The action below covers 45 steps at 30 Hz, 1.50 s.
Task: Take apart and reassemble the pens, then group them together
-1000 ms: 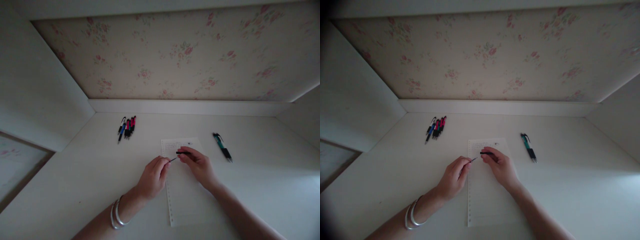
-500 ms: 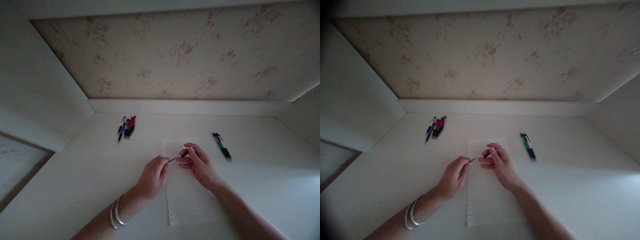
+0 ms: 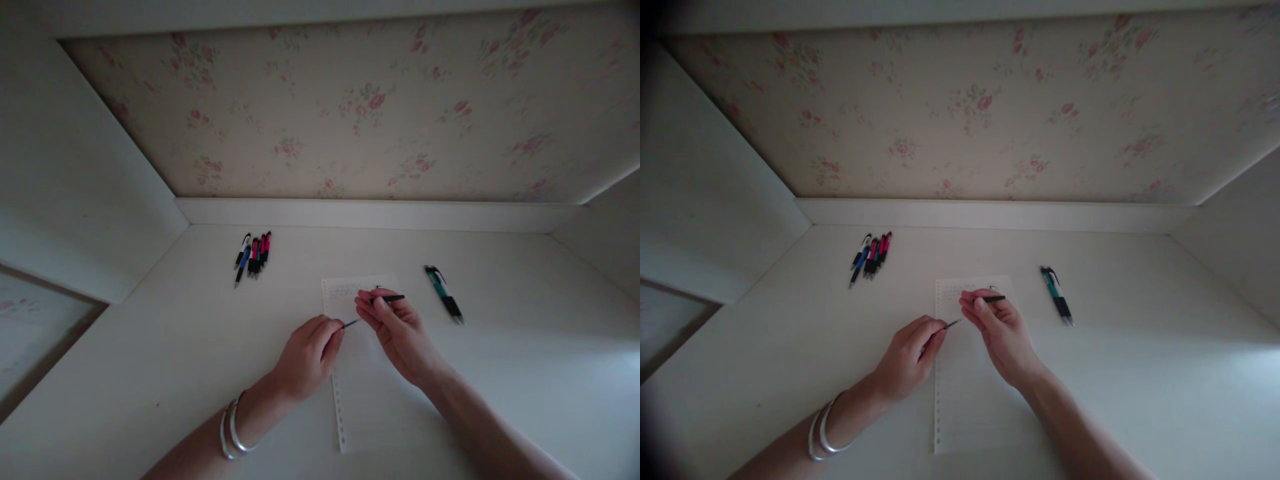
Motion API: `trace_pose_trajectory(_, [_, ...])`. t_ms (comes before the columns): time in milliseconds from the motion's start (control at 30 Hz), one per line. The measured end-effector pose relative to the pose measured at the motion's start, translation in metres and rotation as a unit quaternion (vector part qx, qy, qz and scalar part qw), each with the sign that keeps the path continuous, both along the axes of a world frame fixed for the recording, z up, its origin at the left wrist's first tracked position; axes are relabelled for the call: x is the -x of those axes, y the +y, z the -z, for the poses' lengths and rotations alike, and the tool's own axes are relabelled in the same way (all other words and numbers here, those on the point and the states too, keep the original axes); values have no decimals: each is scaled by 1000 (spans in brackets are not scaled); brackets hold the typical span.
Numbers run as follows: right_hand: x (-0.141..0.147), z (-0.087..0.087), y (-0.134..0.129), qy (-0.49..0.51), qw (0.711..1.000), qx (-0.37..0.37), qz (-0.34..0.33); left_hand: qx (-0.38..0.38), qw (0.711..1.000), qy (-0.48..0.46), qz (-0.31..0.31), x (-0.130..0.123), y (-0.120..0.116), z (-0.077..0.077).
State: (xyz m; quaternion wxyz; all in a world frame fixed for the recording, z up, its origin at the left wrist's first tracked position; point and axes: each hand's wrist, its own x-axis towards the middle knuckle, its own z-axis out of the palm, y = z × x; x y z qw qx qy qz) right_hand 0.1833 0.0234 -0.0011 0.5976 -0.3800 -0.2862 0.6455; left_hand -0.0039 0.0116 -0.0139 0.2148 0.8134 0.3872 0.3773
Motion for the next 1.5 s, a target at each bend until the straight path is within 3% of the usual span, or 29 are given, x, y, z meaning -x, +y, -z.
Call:
trace_pose_trajectory(300, [5,6,-8,-54,992,-50,-107,-5,1000,8,15,0,0,2])
trace_pose_trajectory(433, [4,7,-8,-78,991,-48,-96,-10,1000,4,8,-1,0,2])
trace_pose_trajectory(600, [4,5,-6,-6,999,-19,-37,-7,1000,15,2,-1,-1,1])
trace_pose_trajectory(700, [4,4,-5,6,999,-18,-35,-7,1000,15,2,-1,-1,0])
trace_pose_trajectory(867, [3,6,-7,-65,992,-61,-86,-10,1000,2,4,-1,-1,1])
trace_pose_trajectory(1133, [3,5,-7,-205,968,-94,-109,-7,1000,3,14,-1,-1,2])
trace_pose_trajectory(1500, [4,8,-7,-231,952,-115,-163,-7,1000,-17,15,1,0,1])
